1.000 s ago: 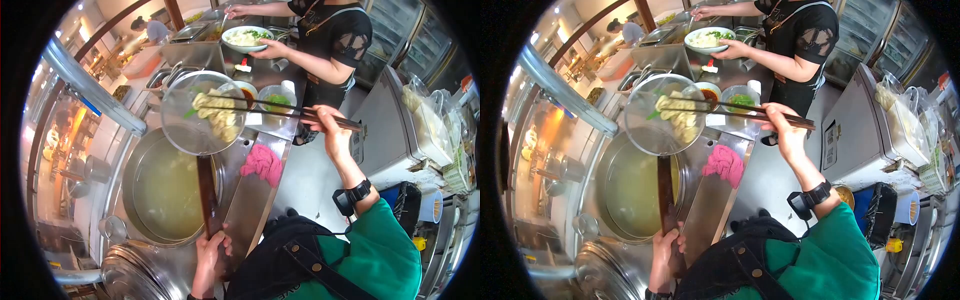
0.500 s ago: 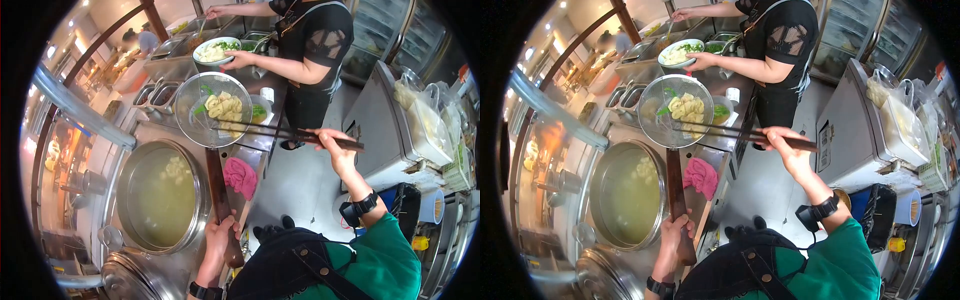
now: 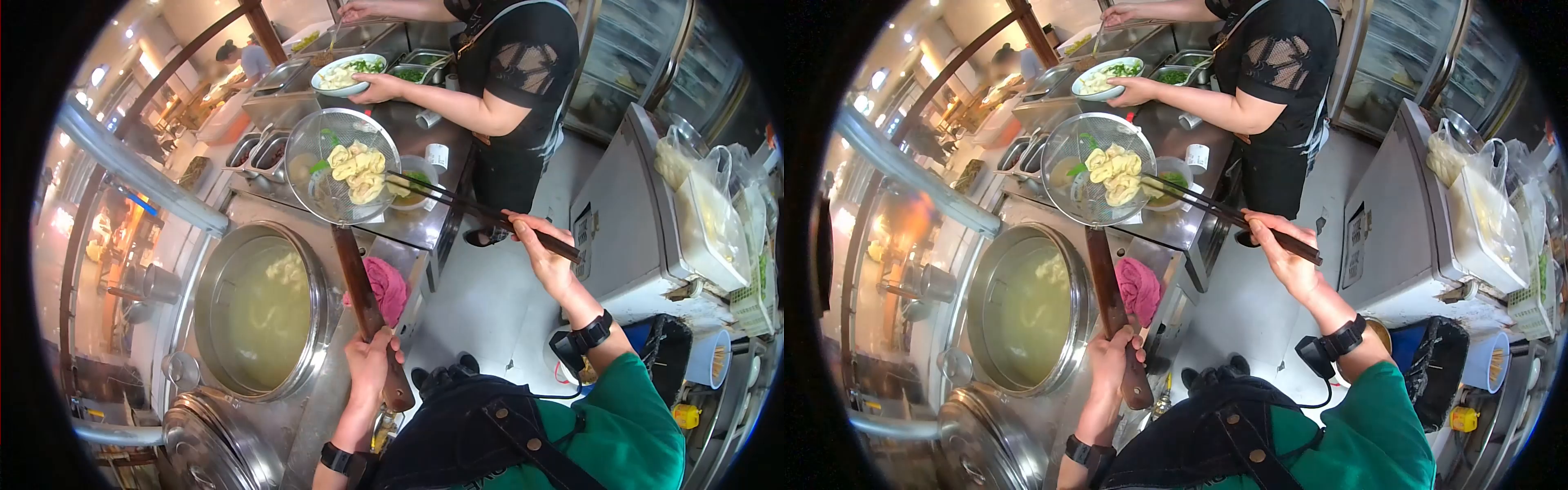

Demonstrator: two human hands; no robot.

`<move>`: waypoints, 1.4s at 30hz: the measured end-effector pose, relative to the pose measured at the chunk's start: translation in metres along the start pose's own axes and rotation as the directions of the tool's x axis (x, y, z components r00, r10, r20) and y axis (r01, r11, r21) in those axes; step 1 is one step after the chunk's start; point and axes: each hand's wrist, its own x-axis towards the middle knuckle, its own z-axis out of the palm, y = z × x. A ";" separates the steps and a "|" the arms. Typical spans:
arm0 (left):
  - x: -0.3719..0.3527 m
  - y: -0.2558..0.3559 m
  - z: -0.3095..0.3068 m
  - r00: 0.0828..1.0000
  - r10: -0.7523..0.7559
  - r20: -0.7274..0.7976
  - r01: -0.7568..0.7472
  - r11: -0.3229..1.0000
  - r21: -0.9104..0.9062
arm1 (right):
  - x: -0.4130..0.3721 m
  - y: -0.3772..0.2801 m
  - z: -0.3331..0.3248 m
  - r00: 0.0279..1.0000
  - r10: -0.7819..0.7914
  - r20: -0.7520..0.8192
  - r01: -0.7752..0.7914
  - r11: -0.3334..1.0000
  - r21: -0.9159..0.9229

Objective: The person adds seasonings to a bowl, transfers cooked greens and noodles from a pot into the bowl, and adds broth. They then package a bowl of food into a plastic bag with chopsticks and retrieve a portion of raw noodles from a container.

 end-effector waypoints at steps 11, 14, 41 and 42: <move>0.011 -0.031 0.019 0.982 0.187 -0.029 -0.183 0.978 0.100 | 0.010 -0.003 0.012 0.995 0.101 -0.023 -0.095 0.978 0.188; 0.013 -0.037 0.020 0.970 0.240 -0.041 -0.235 0.966 0.107 | 0.018 -0.001 0.028 1.000 0.011 0.014 -0.013 0.987 0.160; -0.006 -0.054 -0.062 0.963 0.213 -0.163 -0.225 0.973 -0.060 | 0.016 0.001 -0.011 0.953 0.292 -0.080 -0.262 0.927 0.268; -0.011 -0.054 -0.077 0.951 0.198 -0.239 -0.214 0.976 -0.044 | 0.015 0.001 -0.003 0.951 0.305 -0.053 -0.276 0.915 0.295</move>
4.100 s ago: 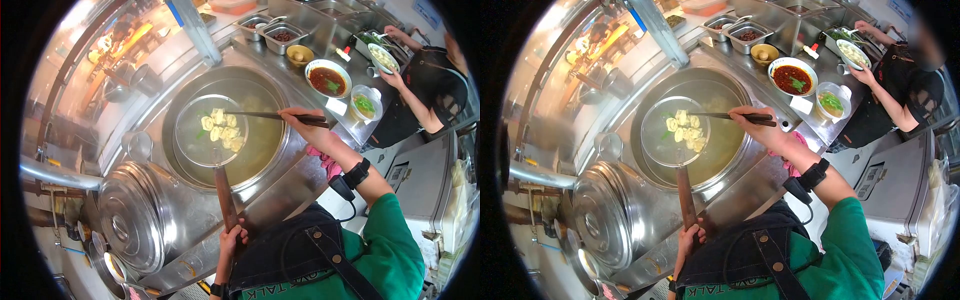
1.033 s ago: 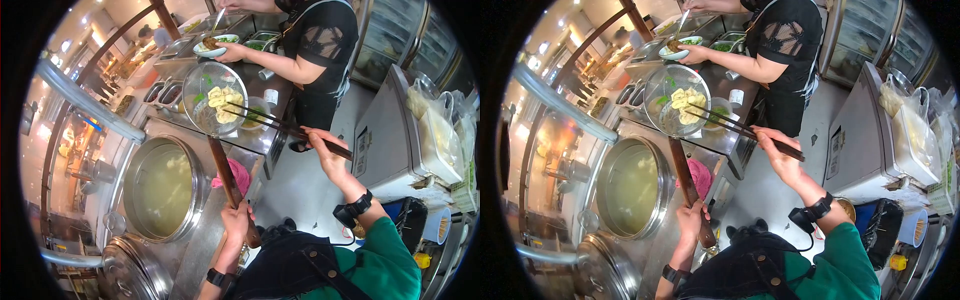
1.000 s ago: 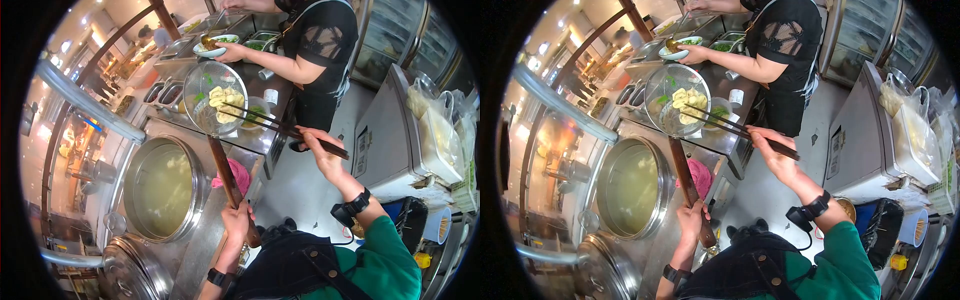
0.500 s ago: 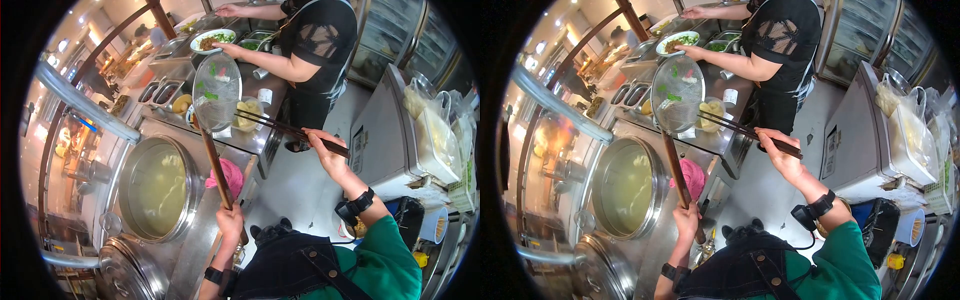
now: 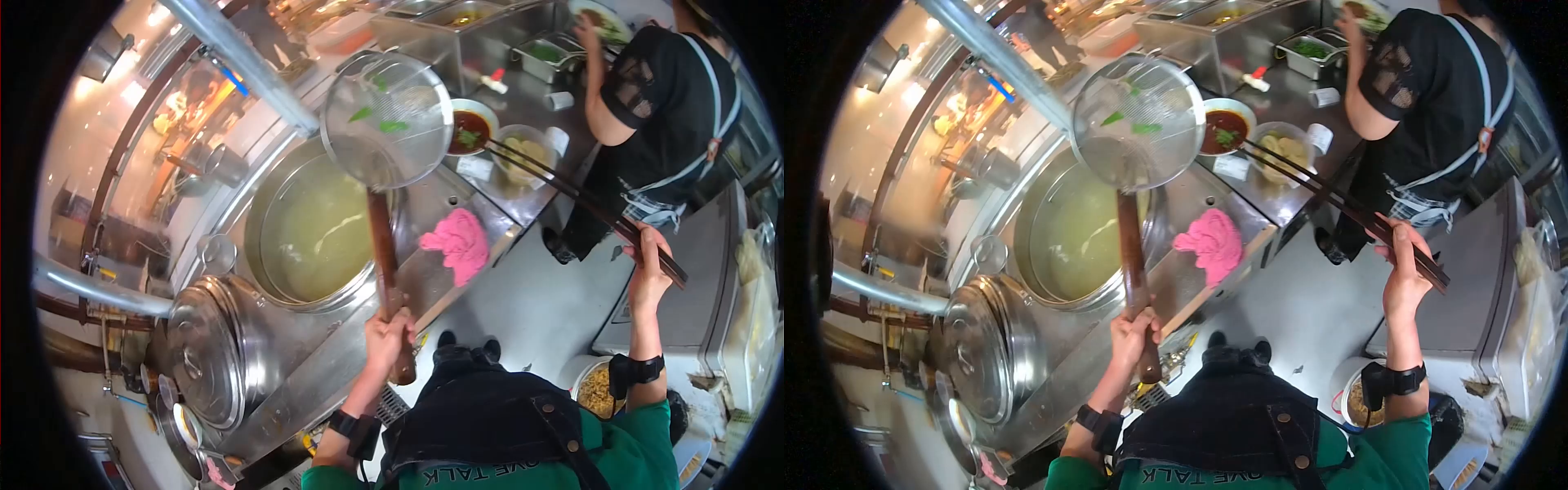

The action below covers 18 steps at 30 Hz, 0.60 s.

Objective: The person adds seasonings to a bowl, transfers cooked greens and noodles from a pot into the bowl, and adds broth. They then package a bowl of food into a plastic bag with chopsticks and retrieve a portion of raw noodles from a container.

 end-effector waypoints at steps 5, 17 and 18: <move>0.030 0.002 -0.122 0.959 0.017 -0.284 0.078 0.943 0.322 | -0.013 0.008 0.053 0.995 0.043 0.090 -0.042 0.999 -0.011; 0.150 0.006 -0.188 0.910 -0.330 -0.252 0.374 0.915 0.150 | -0.038 0.034 0.194 0.902 0.122 0.413 -0.079 0.990 -0.120; 0.155 0.005 -0.189 0.887 -0.416 -0.200 0.438 0.895 0.080 | -0.038 0.033 0.204 0.883 0.133 0.450 -0.092 0.989 -0.113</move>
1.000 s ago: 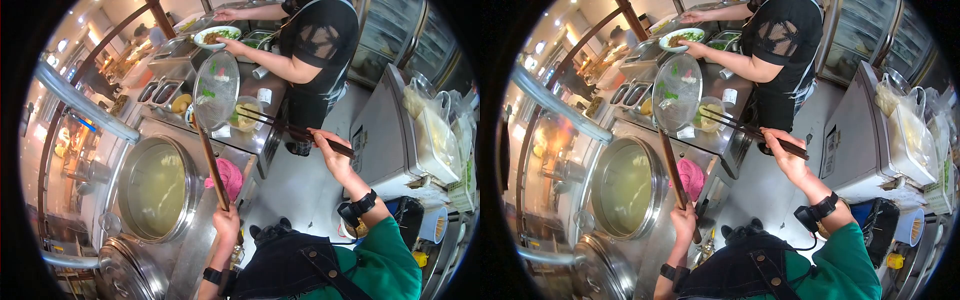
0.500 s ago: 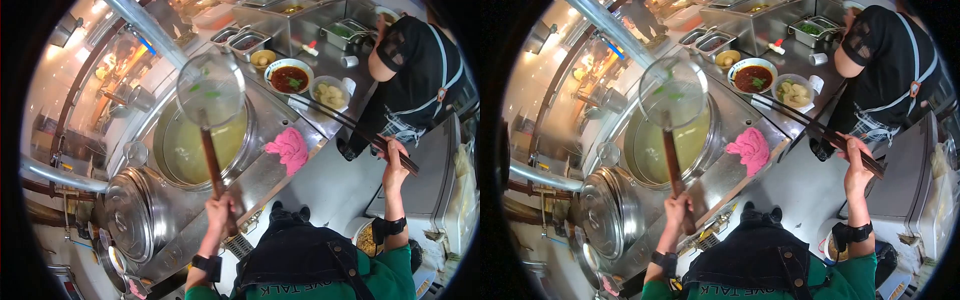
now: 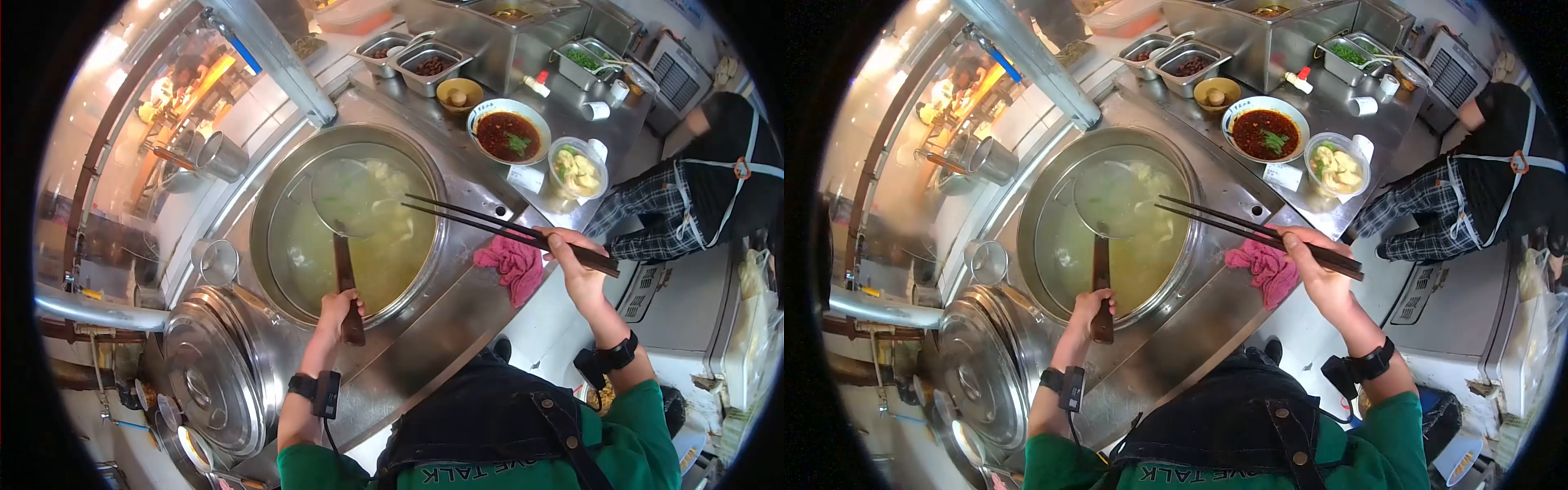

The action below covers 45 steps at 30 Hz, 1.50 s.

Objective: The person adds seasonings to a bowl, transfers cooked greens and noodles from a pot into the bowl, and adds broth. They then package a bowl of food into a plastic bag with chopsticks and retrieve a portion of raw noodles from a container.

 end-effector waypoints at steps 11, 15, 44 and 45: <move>-0.020 -0.021 -0.052 0.958 -0.065 0.279 0.144 0.951 -0.275 | 0.043 0.041 0.063 0.998 -0.020 0.060 0.028 0.990 -0.137; -0.029 -0.025 -0.064 0.976 -0.009 0.217 0.062 0.968 -0.241 | 0.066 0.051 0.100 0.988 -0.102 0.119 0.117 0.985 -0.124; -0.128 -0.002 -0.050 0.987 0.133 0.089 -0.106 0.960 -0.259 | 0.004 0.023 0.005 0.984 0.179 -0.016 -0.176 0.976 0.128; -0.127 -0.002 -0.047 0.986 0.138 0.096 -0.110 0.962 -0.252 | 0.000 0.014 -0.009 0.987 0.141 -0.075 -0.131 0.983 0.124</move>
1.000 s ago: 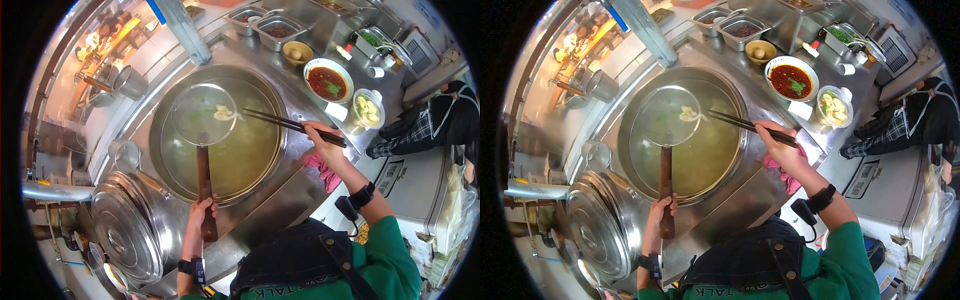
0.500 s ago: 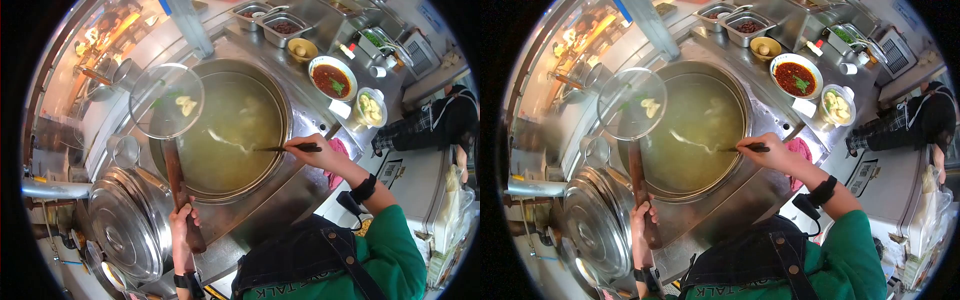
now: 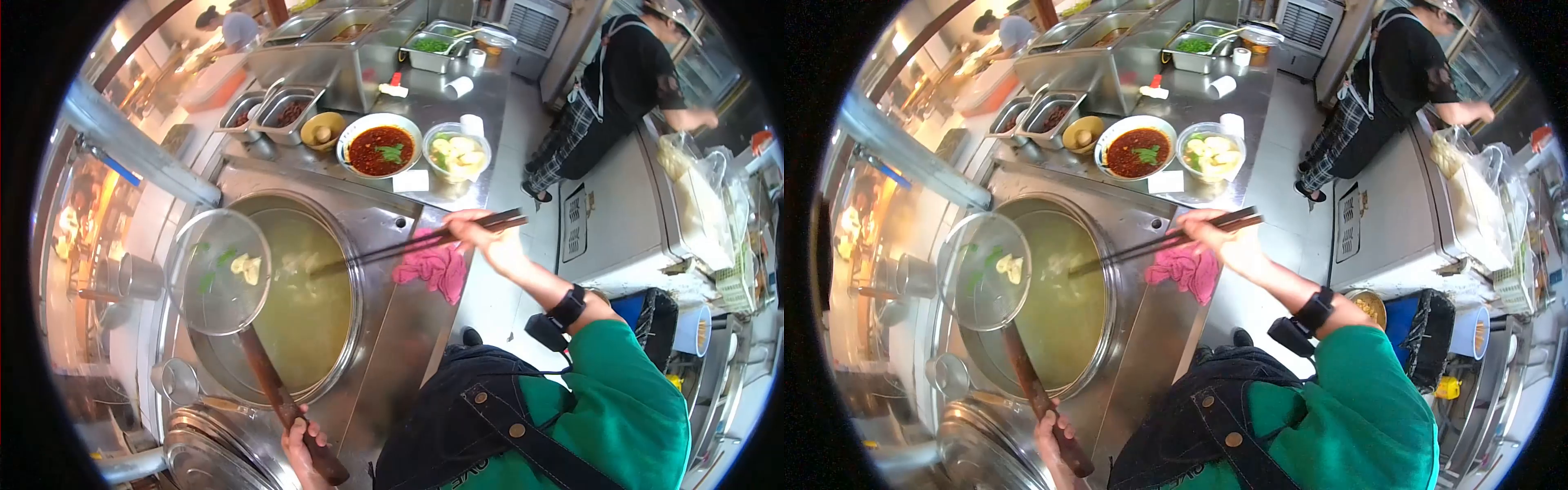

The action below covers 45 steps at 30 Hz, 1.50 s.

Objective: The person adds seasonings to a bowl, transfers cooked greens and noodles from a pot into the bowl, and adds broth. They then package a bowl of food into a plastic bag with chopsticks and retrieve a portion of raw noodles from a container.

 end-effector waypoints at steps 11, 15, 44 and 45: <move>0.016 0.004 0.125 0.919 -0.116 0.377 0.022 0.969 0.245 | -0.024 -0.048 -0.081 0.850 -0.189 -0.492 0.291 0.947 0.139; 0.027 0.000 0.172 0.881 -0.104 0.462 -0.049 0.950 0.307 | -0.028 -0.034 -0.098 0.820 -0.159 -0.550 0.259 0.960 0.110; 0.044 -0.037 0.025 0.925 0.379 0.020 -0.338 0.799 0.497 | -0.037 -0.037 -0.072 0.943 -0.218 -0.252 0.176 0.968 -0.181; 0.044 -0.031 0.015 0.929 0.366 -0.056 -0.293 0.819 0.494 | -0.029 -0.039 -0.053 0.972 -0.188 -0.141 0.152 0.961 -0.231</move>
